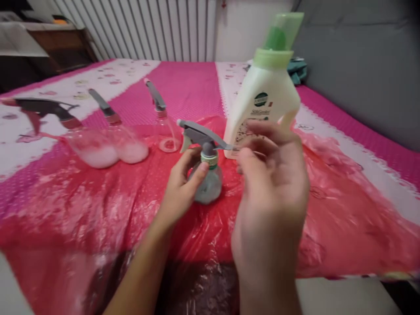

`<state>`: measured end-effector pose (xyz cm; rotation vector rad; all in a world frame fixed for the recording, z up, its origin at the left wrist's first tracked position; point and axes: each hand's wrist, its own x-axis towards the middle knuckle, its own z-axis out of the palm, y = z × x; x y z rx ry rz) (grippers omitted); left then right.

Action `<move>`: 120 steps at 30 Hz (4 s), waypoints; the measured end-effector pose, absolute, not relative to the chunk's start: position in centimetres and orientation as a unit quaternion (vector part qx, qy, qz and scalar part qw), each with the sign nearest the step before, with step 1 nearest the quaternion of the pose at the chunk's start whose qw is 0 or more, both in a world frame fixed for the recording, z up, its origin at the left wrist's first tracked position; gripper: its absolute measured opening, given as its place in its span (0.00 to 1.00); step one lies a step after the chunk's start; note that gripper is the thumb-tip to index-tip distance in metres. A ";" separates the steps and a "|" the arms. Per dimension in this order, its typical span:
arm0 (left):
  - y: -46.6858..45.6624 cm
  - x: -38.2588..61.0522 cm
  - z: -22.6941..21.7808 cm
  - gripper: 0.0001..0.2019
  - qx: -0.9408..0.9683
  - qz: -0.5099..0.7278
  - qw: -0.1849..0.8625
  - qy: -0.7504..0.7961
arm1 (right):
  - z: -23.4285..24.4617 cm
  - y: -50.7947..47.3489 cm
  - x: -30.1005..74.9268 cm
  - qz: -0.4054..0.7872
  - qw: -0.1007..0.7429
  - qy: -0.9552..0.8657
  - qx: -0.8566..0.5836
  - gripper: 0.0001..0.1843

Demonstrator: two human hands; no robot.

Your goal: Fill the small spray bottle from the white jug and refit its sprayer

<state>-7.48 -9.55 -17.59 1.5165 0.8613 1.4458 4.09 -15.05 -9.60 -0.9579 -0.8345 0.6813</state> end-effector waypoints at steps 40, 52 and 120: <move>-10.3 -7.9 -17.4 0.14 0.648 0.545 0.422 0.323 | -15.0 -12.2 5.1 0.392 0.689 -0.460 -0.399 0.17; -10.2 -8.2 -17.1 0.15 0.641 0.532 0.462 0.304 | -15.2 -12.5 4.6 0.341 0.679 -0.497 -0.419 0.15; -10.0 -7.8 -17.7 0.13 0.634 0.550 0.466 0.281 | -15.6 -12.3 4.4 0.300 0.684 -0.513 -0.423 0.14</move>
